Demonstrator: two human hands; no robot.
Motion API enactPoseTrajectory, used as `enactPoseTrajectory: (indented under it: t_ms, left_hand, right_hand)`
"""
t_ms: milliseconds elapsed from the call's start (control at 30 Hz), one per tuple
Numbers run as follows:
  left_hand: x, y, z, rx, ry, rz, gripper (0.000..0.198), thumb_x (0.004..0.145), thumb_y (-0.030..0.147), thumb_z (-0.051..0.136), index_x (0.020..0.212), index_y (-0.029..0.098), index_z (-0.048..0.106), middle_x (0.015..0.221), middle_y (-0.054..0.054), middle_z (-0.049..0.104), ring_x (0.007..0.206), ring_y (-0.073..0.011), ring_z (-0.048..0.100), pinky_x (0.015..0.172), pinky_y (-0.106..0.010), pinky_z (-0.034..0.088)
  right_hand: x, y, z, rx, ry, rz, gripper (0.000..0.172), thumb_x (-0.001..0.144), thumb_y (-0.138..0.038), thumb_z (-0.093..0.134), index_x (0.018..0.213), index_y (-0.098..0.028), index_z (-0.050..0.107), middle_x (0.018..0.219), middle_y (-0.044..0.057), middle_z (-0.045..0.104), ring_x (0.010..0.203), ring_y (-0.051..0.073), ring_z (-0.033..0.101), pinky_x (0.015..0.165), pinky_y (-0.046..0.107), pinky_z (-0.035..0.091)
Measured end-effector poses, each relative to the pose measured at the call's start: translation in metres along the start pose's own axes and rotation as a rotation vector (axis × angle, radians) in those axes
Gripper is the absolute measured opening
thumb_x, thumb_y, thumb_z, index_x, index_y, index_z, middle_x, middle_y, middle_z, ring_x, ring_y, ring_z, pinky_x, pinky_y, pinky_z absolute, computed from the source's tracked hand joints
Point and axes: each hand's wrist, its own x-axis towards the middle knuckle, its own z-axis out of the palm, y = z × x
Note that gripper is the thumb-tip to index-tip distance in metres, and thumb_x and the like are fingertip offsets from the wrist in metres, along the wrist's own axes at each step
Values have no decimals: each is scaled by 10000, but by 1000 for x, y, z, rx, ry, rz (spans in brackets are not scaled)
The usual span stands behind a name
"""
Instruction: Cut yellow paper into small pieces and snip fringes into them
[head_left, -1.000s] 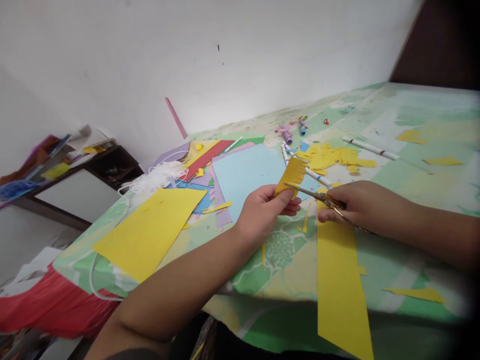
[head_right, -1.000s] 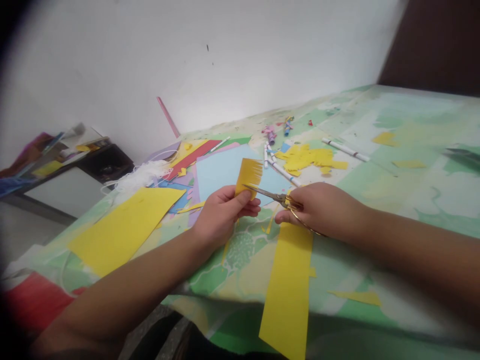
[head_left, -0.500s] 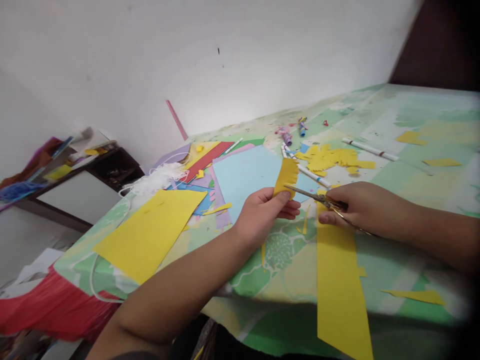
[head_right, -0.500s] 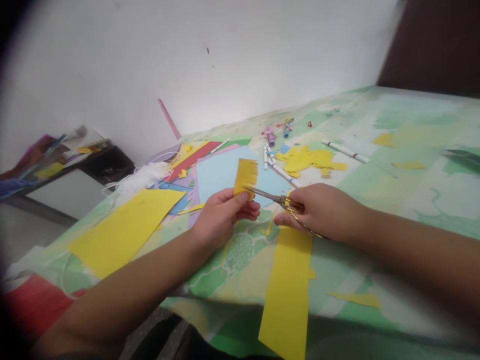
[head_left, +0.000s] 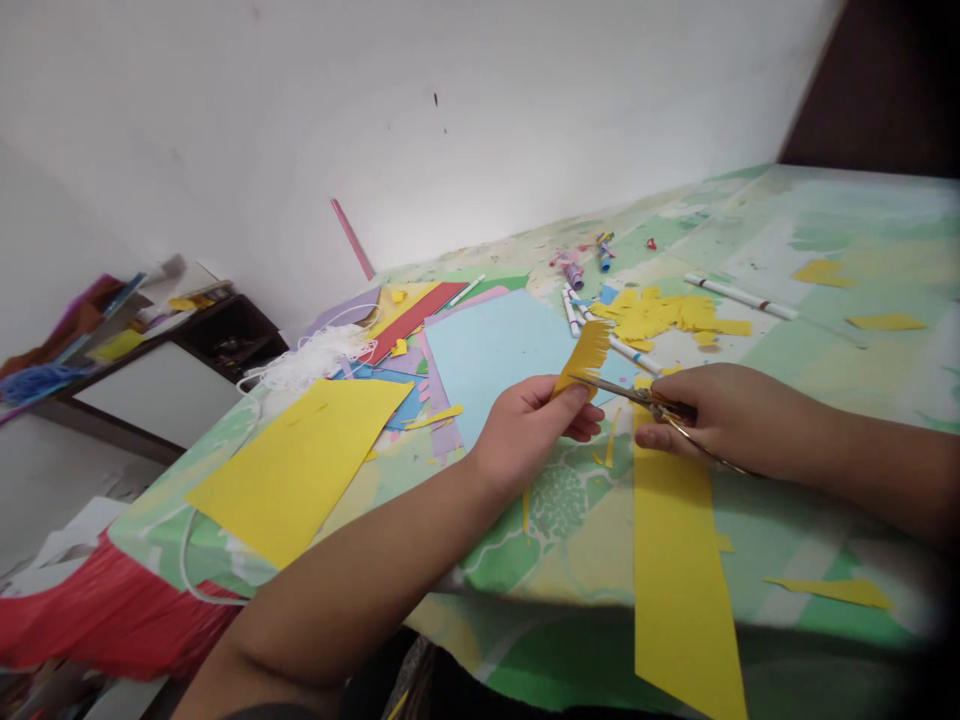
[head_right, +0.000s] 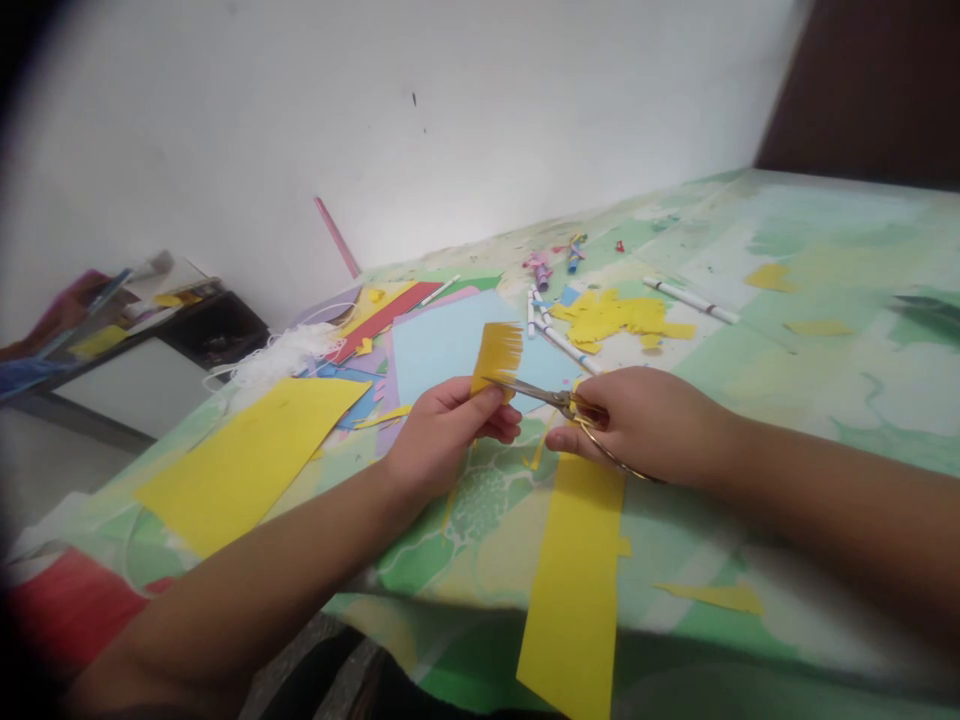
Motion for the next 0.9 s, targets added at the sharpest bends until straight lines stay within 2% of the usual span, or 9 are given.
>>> enactPoseTrajectory:
  t_ms: [900]
  left_hand:
    - [0,-2,1,25,0,9,202,714,354,588,716,153,601,636,-12,633,534,-81,563,575,-240,465]
  right_hand:
    - [0,1,0,1,23,-24,475,701,-666,400,541,-219,374,502,-4,447,474,126,371,454,257,225]
